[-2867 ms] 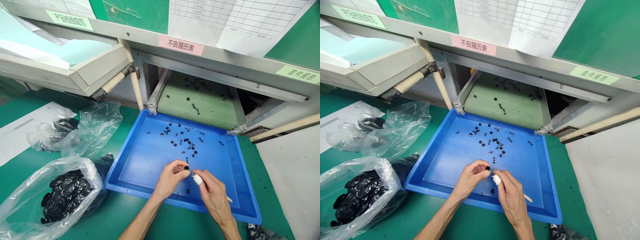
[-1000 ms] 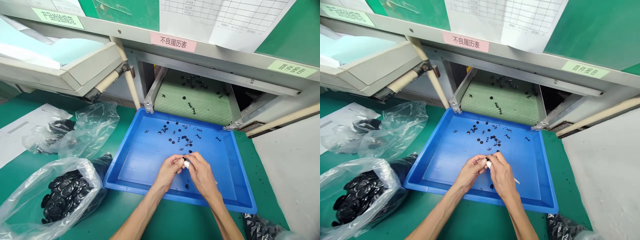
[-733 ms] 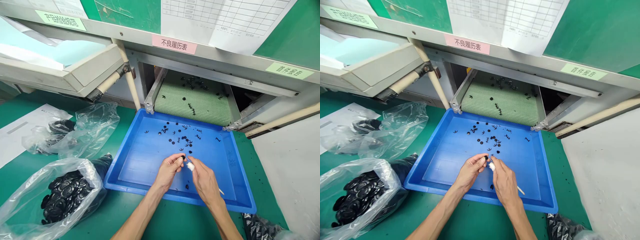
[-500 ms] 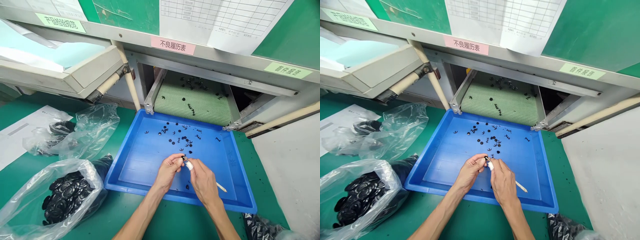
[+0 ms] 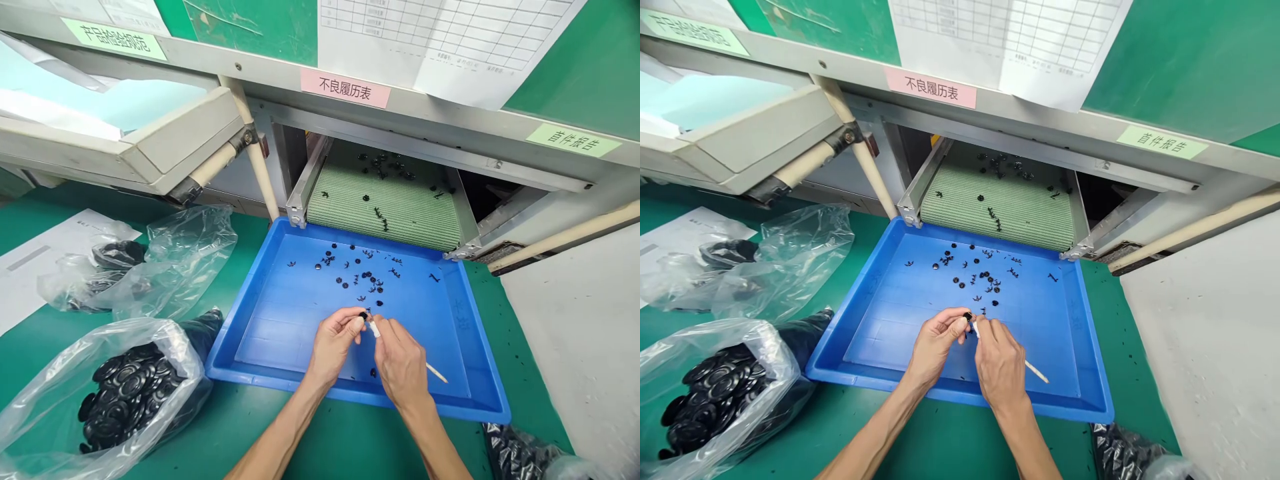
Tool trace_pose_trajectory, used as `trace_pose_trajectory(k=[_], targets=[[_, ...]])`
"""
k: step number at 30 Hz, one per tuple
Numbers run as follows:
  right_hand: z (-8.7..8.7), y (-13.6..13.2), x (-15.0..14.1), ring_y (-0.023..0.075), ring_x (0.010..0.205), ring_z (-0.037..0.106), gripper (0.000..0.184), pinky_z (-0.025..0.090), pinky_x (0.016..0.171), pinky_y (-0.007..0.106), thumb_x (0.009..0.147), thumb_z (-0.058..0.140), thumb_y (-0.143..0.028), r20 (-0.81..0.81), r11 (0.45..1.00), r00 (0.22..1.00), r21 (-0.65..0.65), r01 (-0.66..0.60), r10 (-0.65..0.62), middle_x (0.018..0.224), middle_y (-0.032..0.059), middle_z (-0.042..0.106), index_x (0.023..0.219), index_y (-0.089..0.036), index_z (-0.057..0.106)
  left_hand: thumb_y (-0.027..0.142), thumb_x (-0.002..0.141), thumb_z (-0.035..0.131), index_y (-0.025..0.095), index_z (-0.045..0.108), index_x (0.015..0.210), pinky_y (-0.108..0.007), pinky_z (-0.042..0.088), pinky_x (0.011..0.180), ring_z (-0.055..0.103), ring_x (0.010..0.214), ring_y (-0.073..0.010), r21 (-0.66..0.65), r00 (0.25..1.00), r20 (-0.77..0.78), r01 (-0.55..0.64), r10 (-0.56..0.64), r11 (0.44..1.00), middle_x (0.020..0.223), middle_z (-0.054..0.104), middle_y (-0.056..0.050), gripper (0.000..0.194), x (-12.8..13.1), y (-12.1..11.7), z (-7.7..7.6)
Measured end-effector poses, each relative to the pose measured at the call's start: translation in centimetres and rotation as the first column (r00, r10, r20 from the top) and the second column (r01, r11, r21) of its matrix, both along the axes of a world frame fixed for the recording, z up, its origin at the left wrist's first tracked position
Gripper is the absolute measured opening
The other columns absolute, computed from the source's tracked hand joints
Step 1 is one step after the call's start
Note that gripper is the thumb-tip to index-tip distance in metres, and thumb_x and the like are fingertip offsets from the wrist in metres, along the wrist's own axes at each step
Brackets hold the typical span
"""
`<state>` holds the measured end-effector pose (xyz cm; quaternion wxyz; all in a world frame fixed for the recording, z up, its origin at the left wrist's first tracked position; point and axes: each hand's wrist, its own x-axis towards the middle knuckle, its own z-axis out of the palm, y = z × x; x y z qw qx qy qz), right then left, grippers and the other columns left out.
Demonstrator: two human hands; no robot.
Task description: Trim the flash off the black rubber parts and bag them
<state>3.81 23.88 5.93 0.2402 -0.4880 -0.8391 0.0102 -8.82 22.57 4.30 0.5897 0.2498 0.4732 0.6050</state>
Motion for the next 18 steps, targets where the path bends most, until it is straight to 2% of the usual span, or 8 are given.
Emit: trace_pose_trajectory(k=[3,7,13,18], targets=[[-0.4,-0.1,0.6,0.016,0.071,0.054,0.029,0.04,0.065,0.025,0.089,0.034,-0.011,-0.032,0.999,0.998,-0.027,-0.047,0.046,0.075,0.0041,0.057,0.104,-0.016,0.059,0.033,0.075,0.068,0.015,0.069,0.093,-0.026,0.041,0.064,0.052,0.059,-0.0105,-0.001,1.0,0.014,-0.004,0.004,1.0,0.07,0.065,-0.003,0.026,0.2,-0.1,0.0],[-0.3,0.0,0.8,0.0171,0.074,0.053,0.028,0.04,0.066,0.027,0.089,0.034,-0.011,-0.017,0.996,0.998,-0.057,-0.061,0.06,0.077,0.0047,0.057,0.101,-0.018,0.059,0.033,0.074,0.069,0.016,0.07,0.092,-0.026,0.042,0.066,0.052,0.06,-0.0106,0.002,1.0,0.023,-0.005,0.005,1.0,0.07,0.065,-0.002,0.025,0.3,-0.1,-0.2],[0.1,-0.1,-0.1,0.0165,0.069,0.052,0.023,0.038,0.063,0.027,0.09,0.038,-0.012,0.025,1.0,0.999,-0.004,0.023,-0.023,0.072,0.0032,0.055,0.094,-0.018,0.06,0.033,0.074,0.069,0.016,0.07,0.093,-0.027,0.043,0.066,0.054,0.061,-0.0118,0.014,0.998,-0.056,-0.02,0.021,1.0,0.07,0.065,-0.003,0.026,0.2,-0.3,-0.1],[-0.1,-0.2,0.3,0.0159,0.072,0.052,0.028,0.04,0.066,0.026,0.089,0.034,-0.009,-0.042,0.998,0.997,-0.015,-0.059,0.058,0.074,0.0032,0.056,0.101,-0.016,0.058,0.033,0.075,0.068,0.016,0.07,0.093,-0.027,0.045,0.067,0.056,0.064,-0.0126,-0.004,0.998,-0.048,-0.027,0.027,1.0,0.073,0.067,-0.003,0.026,0.3,-0.5,-0.1]])
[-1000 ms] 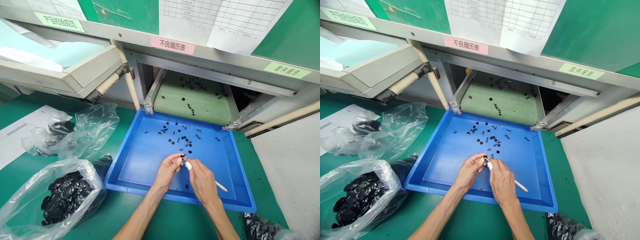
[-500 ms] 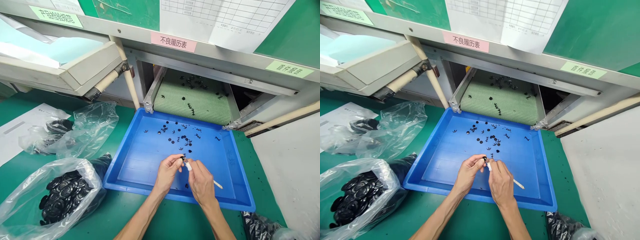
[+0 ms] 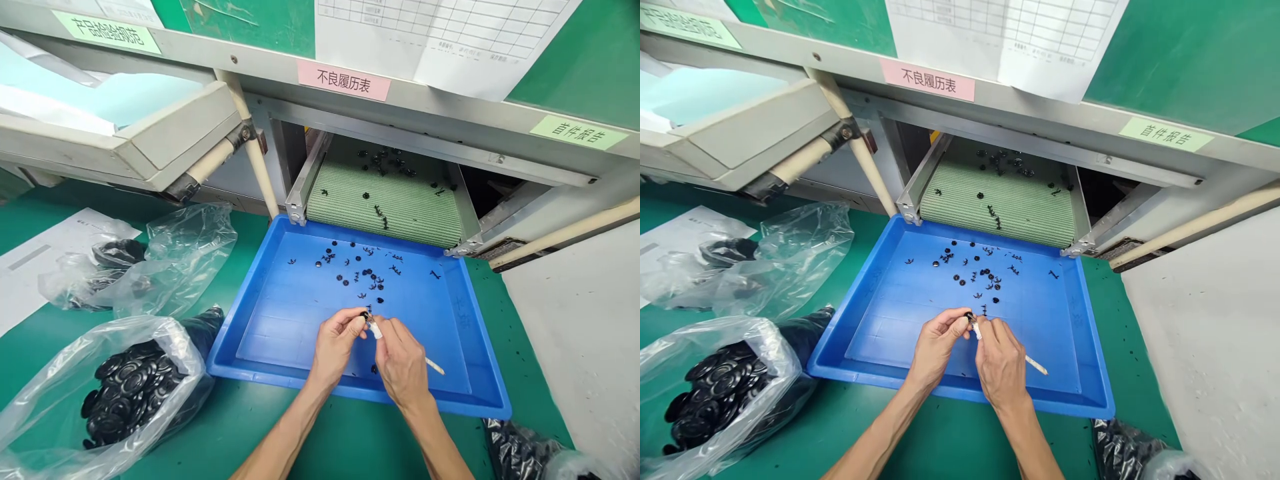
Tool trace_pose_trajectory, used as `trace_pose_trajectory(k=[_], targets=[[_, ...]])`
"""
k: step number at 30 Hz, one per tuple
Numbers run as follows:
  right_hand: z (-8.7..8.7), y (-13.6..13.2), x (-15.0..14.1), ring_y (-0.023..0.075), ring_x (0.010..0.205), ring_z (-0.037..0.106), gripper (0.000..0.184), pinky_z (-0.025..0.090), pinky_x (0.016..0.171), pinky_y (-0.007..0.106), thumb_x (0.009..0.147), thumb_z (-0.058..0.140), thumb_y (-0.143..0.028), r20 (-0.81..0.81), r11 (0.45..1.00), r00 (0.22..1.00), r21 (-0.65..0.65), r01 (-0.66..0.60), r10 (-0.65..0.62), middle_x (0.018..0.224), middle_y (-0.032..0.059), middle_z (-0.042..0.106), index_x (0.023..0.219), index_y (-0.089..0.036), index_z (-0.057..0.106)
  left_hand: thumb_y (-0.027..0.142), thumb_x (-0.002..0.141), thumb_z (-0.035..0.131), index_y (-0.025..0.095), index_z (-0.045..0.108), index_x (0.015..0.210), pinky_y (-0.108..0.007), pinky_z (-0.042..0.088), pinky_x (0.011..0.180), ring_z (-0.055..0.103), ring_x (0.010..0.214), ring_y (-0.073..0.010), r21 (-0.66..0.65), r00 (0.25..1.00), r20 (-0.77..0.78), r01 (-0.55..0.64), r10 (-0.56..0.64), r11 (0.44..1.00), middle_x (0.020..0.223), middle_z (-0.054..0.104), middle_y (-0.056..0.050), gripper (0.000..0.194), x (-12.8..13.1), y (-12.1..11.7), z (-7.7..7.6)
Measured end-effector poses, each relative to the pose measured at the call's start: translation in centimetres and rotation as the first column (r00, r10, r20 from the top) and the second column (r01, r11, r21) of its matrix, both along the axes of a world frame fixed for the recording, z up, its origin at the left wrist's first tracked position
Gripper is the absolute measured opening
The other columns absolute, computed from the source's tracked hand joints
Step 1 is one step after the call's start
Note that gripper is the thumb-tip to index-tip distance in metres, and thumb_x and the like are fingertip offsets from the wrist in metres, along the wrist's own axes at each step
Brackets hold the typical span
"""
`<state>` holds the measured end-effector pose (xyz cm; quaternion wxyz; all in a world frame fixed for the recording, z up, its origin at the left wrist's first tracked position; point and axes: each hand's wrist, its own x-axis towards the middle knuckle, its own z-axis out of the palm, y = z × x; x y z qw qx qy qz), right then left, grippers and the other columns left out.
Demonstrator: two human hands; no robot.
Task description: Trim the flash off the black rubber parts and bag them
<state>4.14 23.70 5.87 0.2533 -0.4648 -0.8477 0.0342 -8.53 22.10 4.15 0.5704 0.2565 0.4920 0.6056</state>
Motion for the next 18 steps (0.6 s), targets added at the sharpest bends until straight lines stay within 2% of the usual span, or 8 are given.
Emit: trace_pose_trajectory(k=[6,12,15,16,18], targets=[[0.0,0.1,0.1,0.0168,0.073,0.052,0.028,0.04,0.066,0.027,0.09,0.033,-0.011,0.01,1.0,1.0,-0.01,-0.024,0.024,0.074,0.0042,0.056,0.097,-0.018,0.059,0.033,0.075,0.068,0.015,0.07,0.094,-0.026,0.046,0.068,0.057,0.066,-0.0133,0.0,1.0,0.001,-0.005,0.005,1.0,0.076,0.068,-0.004,0.026,0.0,0.0,0.0],[0.2,-0.4,-0.5,0.0164,0.068,0.054,0.027,0.038,0.062,0.025,0.089,0.035,-0.012,0.024,0.994,0.994,-0.02,0.103,-0.103,0.072,0.0041,0.057,0.096,-0.017,0.06,0.032,0.076,0.066,0.018,0.07,0.094,-0.027,0.047,0.07,0.058,0.067,-0.0148,0.029,0.996,-0.084,0.024,-0.022,0.999,0.074,0.067,-0.003,0.023,0.0,0.1,0.0],[0.9,-0.4,-0.9,0.0139,0.059,0.051,0.027,0.035,0.055,0.024,0.084,0.034,-0.012,-0.084,0.973,0.989,-0.203,0.106,-0.125,0.068,0.0017,0.057,0.091,-0.019,0.059,0.032,0.077,0.065,0.018,0.071,0.094,-0.027,0.047,0.069,0.058,0.068,-0.0154,0.049,0.991,-0.13,0.027,-0.021,0.998,0.072,0.066,-0.003,0.023,-0.1,0.3,-0.1],[1.1,-0.3,-1.1,0.0128,0.054,0.048,0.026,0.034,0.052,0.023,0.083,0.034,-0.013,-0.136,0.949,0.981,-0.303,0.089,-0.136,0.063,-0.0003,0.055,0.086,-0.02,0.059,0.033,0.077,0.065,0.018,0.071,0.094,-0.027,0.047,0.069,0.058,0.068,-0.0155,0.055,0.991,-0.135,0.028,-0.021,0.998,0.072,0.066,-0.003,0.023,-0.2,0.3,-0.2],[1.3,0.1,-1.3,0.0109,0.047,0.042,0.022,0.03,0.047,0.021,0.082,0.035,-0.016,-0.242,0.864,0.952,-0.501,0.043,-0.187,0.054,-0.0038,0.049,0.075,-0.02,0.056,0.032,0.077,0.065,0.018,0.071,0.094,-0.027,0.047,0.068,0.058,0.067,-0.0154,0.06,0.991,-0.136,0.023,-0.015,0.998,0.07,0.066,-0.003,0.023,-0.2,0.4,-0.3]])
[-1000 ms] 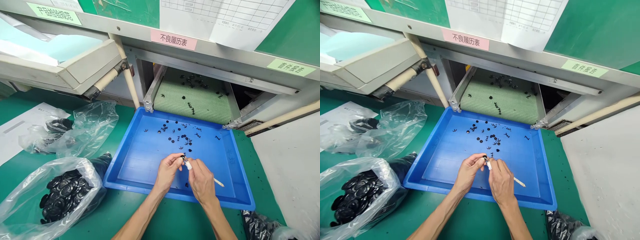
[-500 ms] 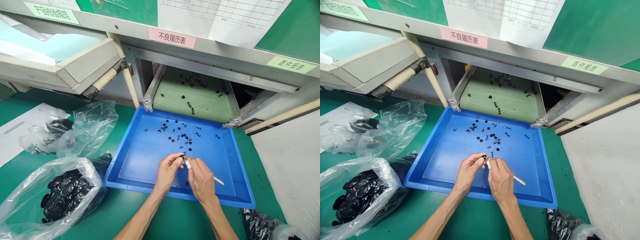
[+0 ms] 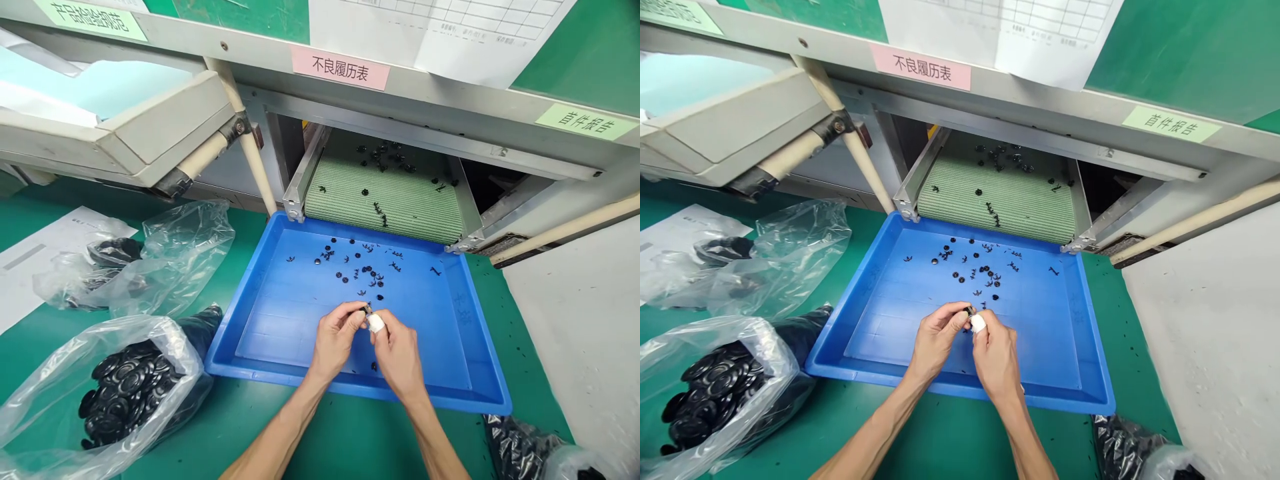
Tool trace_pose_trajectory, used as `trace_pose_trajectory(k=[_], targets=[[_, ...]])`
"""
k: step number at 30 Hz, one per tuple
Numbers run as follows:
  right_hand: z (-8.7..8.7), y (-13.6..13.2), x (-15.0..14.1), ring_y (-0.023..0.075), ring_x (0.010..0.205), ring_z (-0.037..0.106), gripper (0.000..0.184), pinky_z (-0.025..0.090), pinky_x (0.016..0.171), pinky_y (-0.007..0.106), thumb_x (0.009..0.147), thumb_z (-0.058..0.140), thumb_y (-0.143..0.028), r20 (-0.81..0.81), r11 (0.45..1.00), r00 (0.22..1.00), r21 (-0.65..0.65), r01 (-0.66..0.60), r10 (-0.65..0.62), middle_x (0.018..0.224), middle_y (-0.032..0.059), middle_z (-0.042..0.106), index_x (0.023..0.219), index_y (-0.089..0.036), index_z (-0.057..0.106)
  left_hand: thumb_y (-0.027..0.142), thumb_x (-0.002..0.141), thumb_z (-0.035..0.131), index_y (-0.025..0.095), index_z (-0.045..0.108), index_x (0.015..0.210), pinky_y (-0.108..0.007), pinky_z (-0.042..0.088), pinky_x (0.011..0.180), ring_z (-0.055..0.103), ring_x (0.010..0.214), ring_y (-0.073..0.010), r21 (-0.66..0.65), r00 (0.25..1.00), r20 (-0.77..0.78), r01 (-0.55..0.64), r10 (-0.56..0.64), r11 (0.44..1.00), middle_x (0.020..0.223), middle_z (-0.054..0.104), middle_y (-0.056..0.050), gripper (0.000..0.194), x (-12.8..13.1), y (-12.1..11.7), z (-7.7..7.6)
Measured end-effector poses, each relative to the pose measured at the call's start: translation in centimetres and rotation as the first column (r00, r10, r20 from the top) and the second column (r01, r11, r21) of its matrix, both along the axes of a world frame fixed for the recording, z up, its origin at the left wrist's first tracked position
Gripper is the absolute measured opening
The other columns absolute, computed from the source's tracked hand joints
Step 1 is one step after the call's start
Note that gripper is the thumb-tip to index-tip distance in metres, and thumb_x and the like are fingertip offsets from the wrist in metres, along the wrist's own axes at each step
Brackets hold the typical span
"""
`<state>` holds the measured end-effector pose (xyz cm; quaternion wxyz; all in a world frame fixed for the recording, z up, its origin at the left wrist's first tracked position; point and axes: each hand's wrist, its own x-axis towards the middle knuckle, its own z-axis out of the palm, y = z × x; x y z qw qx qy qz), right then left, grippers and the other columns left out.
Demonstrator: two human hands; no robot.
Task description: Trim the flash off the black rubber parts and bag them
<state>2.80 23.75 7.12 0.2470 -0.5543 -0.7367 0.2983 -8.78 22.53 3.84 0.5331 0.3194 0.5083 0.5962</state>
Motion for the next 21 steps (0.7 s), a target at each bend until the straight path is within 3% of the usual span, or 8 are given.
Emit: trace_pose_trajectory(k=[3,5,8,10,13,17,19,21], targets=[[-0.8,1.2,0.3,0.0092,0.043,0.037,0.023,0.028,0.044,0.02,0.084,0.034,-0.022,-0.195,0.973,0.976,-0.223,0.055,-0.1,0.053,-0.0045,0.047,0.073,-0.019,0.054,0.032,0.077,0.065,0.017,0.069,0.093,-0.027,0.047,0.068,0.059,0.066,-0.0142,-0.021,0.999,0.017,-0.049,0.05,0.999,0.075,0.068,-0.003,0.023,0.0,0.1,-0.1],[-1.8,2.5,1.4,0.0093,0.044,0.038,0.024,0.028,0.043,0.02,0.083,0.034,-0.023,-0.197,0.957,0.967,-0.272,0.104,-0.161,0.058,-0.0028,0.053,0.081,-0.017,0.058,0.031,0.076,0.066,0.016,0.067,0.093,-0.027,0.047,0.07,0.059,0.067,-0.0132,-0.052,0.992,0.065,-0.103,0.107,0.993,0.083,0.07,-0.005,0.023,-0.1,0.2,0.1],[-3.2,5.0,3.5,0.0113,0.049,0.045,0.025,0.031,0.047,0.021,0.08,0.038,-0.02,0.022,0.966,0.987,-0.2,0.163,-0.162,0.062,-0.0005,0.058,0.085,-0.017,0.062,0.03,0.074,0.068,0.016,0.063,0.091,-0.027,0.047,0.071,0.06,0.073,-0.0133,-0.135,0.954,0.261,-0.116,0.148,0.984,0.091,0.07,-0.007,0.023,-0.2,0.4,0.4],[-3.9,6.5,4.4,0.0131,0.057,0.05,0.026,0.036,0.055,0.023,0.076,0.041,-0.016,0.148,0.988,0.983,-0.096,0.121,-0.106,0.067,0.001,0.06,0.087,-0.018,0.065,0.025,0.071,0.069,0.015,0.06,0.084,-0.025,0.047,0.069,0.061,0.073,-0.0128,-0.198,0.898,0.415,-0.065,0.144,0.978,0.09,0.07,-0.008,0.019,-0.5,0.7,0.5],[-4.8,7.9,4.4,0.0142,0.066,0.054,0.035,0.039,0.065,0.025,0.071,0.043,-0.009,0.199,0.999,0.98,-0.033,0.017,-0.01,0.076,0.0032,0.062,0.096,-0.018,0.067,0.017,0.067,0.069,0.016,0.059,0.079,-0.022,0.045,0.066,0.06,0.07,-0.0107,-0.238,0.83,0.539,-0.01,0.141,0.971,0.087,0.069,-0.005,0.016,-0.9,1.0,0.5],[-5.2,8.1,3.4,0.0151,0.072,0.057,0.035,0.041,0.069,0.026,0.071,0.044,-0.007,0.159,0.996,0.986,-0.073,-0.042,0.054,0.083,0.005,0.064,0.094,-0.017,0.068,0.017,0.067,0.067,0.016,0.062,0.085,-0.024,0.045,0.069,0.061,0.075,-0.0127,-0.213,0.812,0.575,0.037,0.095,0.976,0.09,0.067,-0.005,0.019,-1.2,0.9,0.2],[-4.4,7.6,3.1,0.0155,0.073,0.058,0.03,0.043,0.069,0.025,0.074,0.046,-0.012,0.09,0.987,0.992,-0.138,-0.08,0.093,0.082,0.0039,0.066,0.093,-0.017,0.068,0.022,0.07,0.069,0.016,0.064,0.087,-0.024,0.044,0.068,0.06,0.078,-0.0139,-0.198,0.851,0.522,0.057,0.055,0.979,0.092,0.067,-0.006,0.019,-1.0,0.8,0.1],[-3.1,6.7,3.1,0.0158,0.073,0.059,0.026,0.044,0.067,0.025,0.079,0.049,-0.022,-0.077,0.953,0.989,-0.268,-0.142,0.126,0.08,0.0026,0.067,0.096,-0.018,0.068,0.026,0.07,0.071,0.017,0.066,0.094,-0.024,0.043,0.066,0.057,0.075,-0.0127,-0.167,0.914,0.406,0.06,0.013,0.984,0.094,0.066,-0.007,0.026,-0.6,0.7,0.1]])
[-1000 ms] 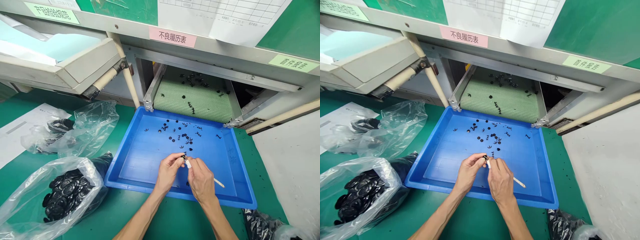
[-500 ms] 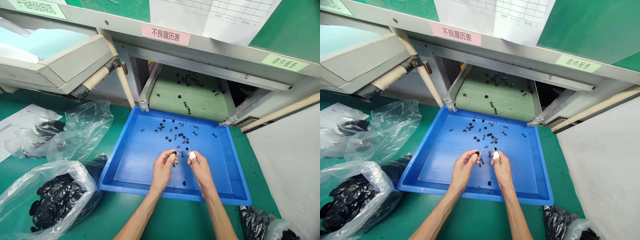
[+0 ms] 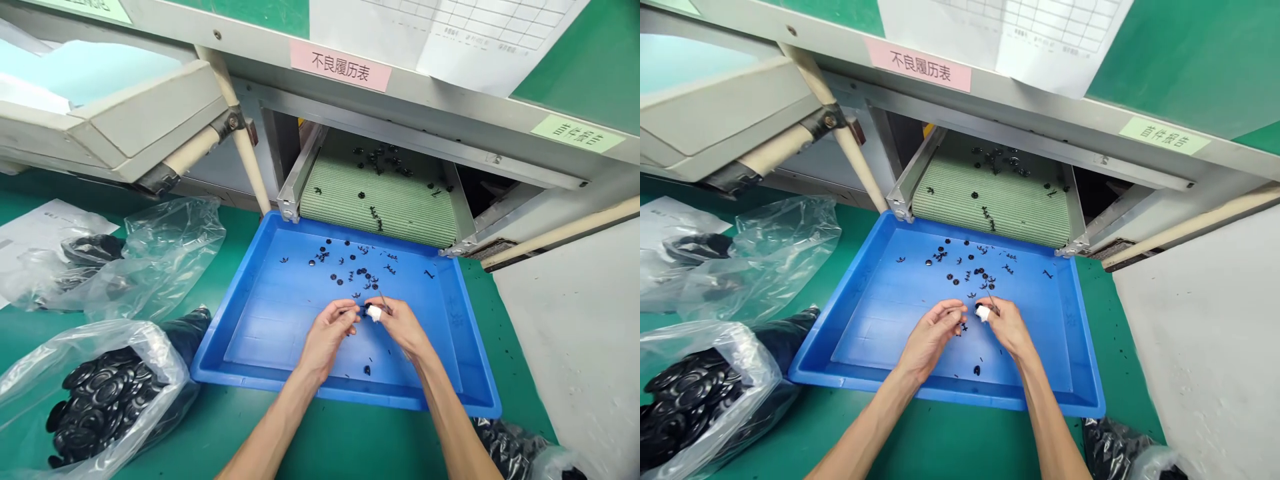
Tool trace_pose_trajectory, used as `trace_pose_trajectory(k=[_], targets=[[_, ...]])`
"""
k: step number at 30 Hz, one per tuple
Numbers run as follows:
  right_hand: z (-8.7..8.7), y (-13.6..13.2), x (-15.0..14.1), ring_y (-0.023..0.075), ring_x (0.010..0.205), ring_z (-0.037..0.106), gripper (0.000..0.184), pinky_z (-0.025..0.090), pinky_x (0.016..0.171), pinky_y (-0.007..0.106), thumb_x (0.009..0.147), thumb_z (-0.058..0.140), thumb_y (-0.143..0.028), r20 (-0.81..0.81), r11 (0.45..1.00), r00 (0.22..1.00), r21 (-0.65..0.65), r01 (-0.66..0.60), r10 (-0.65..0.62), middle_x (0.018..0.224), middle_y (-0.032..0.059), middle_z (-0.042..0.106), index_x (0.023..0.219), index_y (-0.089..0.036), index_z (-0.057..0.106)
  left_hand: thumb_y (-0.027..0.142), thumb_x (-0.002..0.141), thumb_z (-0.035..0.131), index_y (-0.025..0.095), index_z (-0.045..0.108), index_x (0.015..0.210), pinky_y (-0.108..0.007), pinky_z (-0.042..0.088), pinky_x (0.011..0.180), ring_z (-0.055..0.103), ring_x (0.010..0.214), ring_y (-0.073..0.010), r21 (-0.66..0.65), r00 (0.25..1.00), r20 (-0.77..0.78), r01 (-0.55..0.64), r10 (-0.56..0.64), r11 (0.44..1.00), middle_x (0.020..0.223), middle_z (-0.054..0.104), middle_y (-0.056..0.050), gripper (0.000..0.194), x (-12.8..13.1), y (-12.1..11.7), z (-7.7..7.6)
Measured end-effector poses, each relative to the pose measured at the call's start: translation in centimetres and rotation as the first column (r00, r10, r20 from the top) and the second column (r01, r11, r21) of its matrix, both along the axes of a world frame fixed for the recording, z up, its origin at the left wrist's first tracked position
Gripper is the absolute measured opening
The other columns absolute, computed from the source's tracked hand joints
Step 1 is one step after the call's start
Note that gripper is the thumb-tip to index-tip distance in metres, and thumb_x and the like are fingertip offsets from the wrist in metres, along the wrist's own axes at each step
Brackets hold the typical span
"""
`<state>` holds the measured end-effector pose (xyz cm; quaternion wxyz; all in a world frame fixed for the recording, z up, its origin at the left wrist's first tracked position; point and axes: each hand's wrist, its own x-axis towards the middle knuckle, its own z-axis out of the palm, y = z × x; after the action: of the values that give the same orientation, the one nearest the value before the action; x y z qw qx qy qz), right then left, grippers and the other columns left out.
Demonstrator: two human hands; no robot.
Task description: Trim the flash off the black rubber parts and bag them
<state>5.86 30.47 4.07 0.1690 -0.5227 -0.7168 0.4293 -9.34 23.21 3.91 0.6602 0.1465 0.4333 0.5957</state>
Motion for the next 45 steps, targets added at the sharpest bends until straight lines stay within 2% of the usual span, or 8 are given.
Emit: trace_pose_trajectory(k=[3,8,15,21,25,31,37,45], targets=[[2.1,-1.5,-0.1,0.016,0.076,0.059,0.03,0.044,0.069,0.026,0.082,0.053,-0.036,-0.248,0.978,0.968,-0.209,-0.016,-0.037,0.08,0.0025,0.067,0.099,-0.017,0.068,0.03,0.072,0.071,0.018,0.068,0.102,-0.024,0.041,0.064,0.052,0.066,-0.0097,0.082,0.986,-0.168,0.033,-0.019,0.996,0.094,0.064,-0.005,0.032,0.6,-0.2,0.1],[3.7,-3.1,-0.9,0.0147,0.073,0.058,0.026,0.044,0.07,0.026,0.079,0.059,-0.037,-0.37,0.962,0.92,-0.274,0.022,-0.127,0.076,0.0017,0.066,0.092,-0.017,0.068,0.032,0.074,0.069,0.02,0.07,0.098,-0.024,0.039,0.056,0.049,0.064,-0.0104,0.197,0.966,-0.257,0.01,0.042,0.98,0.088,0.059,-0.004,0.028,0.9,-0.5,0.2],[3.5,-3.7,-1.4,0.0123,0.064,0.054,0.023,0.041,0.061,0.023,0.075,0.064,-0.037,-0.379,0.959,0.908,-0.272,0.077,-0.181,0.072,0.0006,0.063,0.085,-0.017,0.064,0.032,0.078,0.064,0.021,0.071,0.099,-0.025,0.041,0.068,0.051,0.077,-0.0138,0.272,0.917,-0.398,0.08,0.036,0.959,0.1,0.057,-0.006,0.024,0.6,-0.9,0.2],[3.0,-5.1,-1.3,0.0063,0.051,0.037,0.03,0.031,0.048,0.019,0.078,0.061,-0.045,-0.414,0.926,0.867,-0.354,0.128,-0.278,0.068,-0.0034,0.055,0.093,-0.019,0.058,0.031,0.076,0.067,0.019,0.069,0.091,-0.027,0.041,0.079,0.052,0.086,-0.0163,0.28,0.941,-0.336,0.065,0.034,0.958,0.097,0.06,-0.005,0.019,0.6,-0.9,0.3],[3.8,-5.8,-1.0,0.0091,0.061,0.045,0.031,0.04,0.054,0.02,0.089,0.044,-0.04,-0.353,0.966,0.914,-0.227,0.124,-0.2,0.091,0.0026,0.058,0.113,-0.022,0.052,0.031,0.075,0.069,0.019,0.067,0.09,-0.025,0.04,0.078,0.053,0.09,-0.0163,0.222,0.969,-0.231,-0.039,0.092,0.974,0.095,0.062,-0.005,0.02,0.5,-1.0,0.3],[4.0,-6.6,-0.7,0.0115,0.054,0.051,0.048,0.043,0.053,0.023,0.088,0.032,-0.022,-0.033,0.978,0.994,0.178,0.11,-0.106,0.086,0.0032,0.063,0.135,-0.019,0.034,0.031,0.076,0.069,0.018,0.063,0.094,-0.019,0.028,0.052,0.043,0.061,-0.0063,0.18,0.998,0.002,-0.059,0.06,0.982,0.089,0.064,-0.004,0.022,0.3,-1.0,0.5],[4.2,-7.3,-1.4,0.0163,0.081,0.062,0.043,0.047,0.069,0.026,0.084,0.031,-0.01,0.15,0.921,0.987,0.375,-0.104,0.05,0.099,0.0062,0.066,0.118,-0.021,0.054,0.029,0.074,0.071,0.016,0.067,0.093,-0.018,0.029,0.051,0.044,0.059,-0.0054,0.168,0.995,0.026,-0.097,0.094,0.981,0.088,0.066,-0.006,0.024,0.4,-1.0,0.3],[3.8,-7.8,-2.4,0.0176,0.081,0.062,0.038,0.048,0.074,0.028,0.088,0.032,-0.014,0.178,0.865,0.981,0.501,-0.018,-0.082,0.089,0.006,0.065,0.113,-0.019,0.06,0.025,0.072,0.072,0.017,0.064,0.092,-0.018,0.029,0.049,0.046,0.059,-0.0054,0.151,0.987,0.102,-0.137,0.122,0.979,0.092,0.067,-0.006,0.023,0.3,-1.0,0.7]])
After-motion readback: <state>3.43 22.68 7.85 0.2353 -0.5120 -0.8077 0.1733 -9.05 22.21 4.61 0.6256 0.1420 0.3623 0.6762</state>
